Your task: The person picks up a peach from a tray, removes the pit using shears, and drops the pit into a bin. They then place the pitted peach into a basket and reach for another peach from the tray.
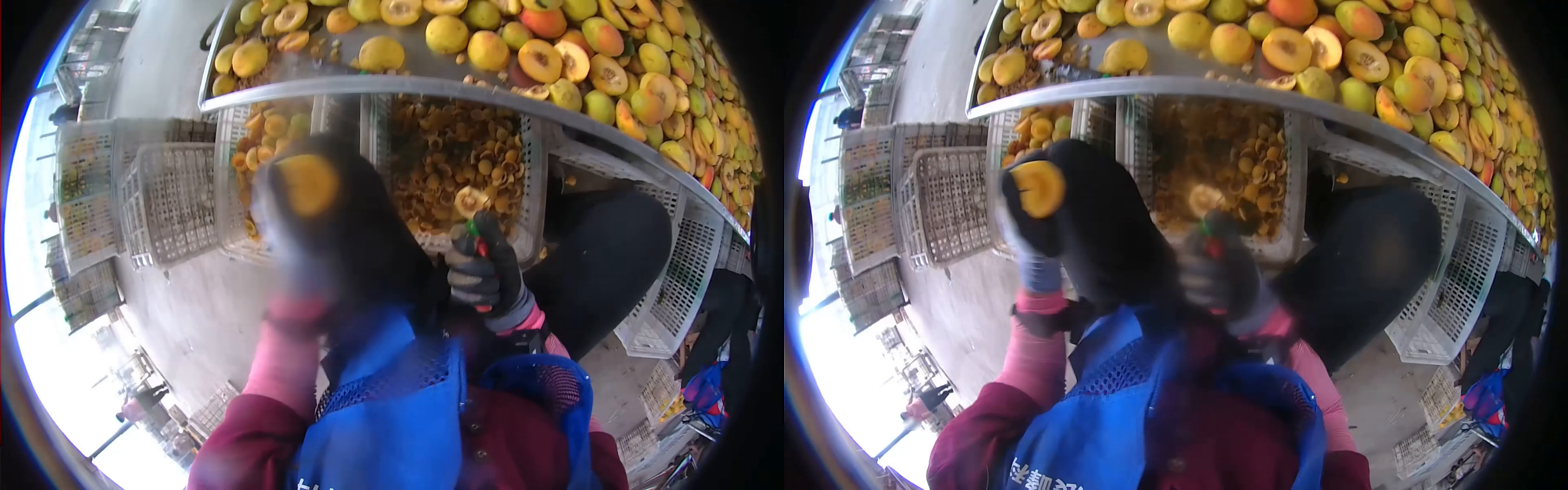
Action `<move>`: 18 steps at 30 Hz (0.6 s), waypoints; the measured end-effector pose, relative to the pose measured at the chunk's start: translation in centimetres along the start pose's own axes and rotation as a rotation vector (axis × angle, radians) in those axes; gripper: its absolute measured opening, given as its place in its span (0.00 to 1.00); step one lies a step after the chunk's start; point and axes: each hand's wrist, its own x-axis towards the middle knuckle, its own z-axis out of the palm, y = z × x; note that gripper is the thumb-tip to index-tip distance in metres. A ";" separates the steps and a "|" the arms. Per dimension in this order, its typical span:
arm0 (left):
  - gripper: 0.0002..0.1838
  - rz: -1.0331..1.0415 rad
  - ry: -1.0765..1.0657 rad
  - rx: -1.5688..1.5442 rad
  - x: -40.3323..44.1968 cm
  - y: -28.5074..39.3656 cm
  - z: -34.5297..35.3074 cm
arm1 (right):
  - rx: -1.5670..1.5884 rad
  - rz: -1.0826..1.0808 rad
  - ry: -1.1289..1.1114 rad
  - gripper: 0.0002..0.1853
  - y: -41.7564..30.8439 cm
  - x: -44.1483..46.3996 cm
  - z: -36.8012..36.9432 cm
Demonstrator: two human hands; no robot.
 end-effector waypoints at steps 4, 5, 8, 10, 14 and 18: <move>0.23 0.280 0.115 1.230 7.9 -2.7 -6.4 | -0.082 0.019 0.099 0.24 -0.2 0.3 1.9; 0.24 0.372 0.101 1.345 9.0 -3.3 -6.4 | -0.124 0.021 0.147 0.23 -0.2 0.6 2.3; 0.27 0.278 -0.122 1.010 8.5 2.5 4.6 | -0.211 0.010 0.367 0.22 -0.4 1.3 2.8; 0.30 0.426 -0.308 1.168 11.1 1.6 9.1 | -0.280 -0.035 0.399 0.22 -0.8 1.4 2.8; 0.34 0.475 -0.633 1.399 17.2 -1.6 13.4 | -0.342 -0.214 0.578 0.22 -2.3 0.6 0.8; 0.29 0.205 -0.674 0.743 15.2 0.1 13.3 | -0.174 -0.212 0.397 0.22 -3.8 0.7 1.2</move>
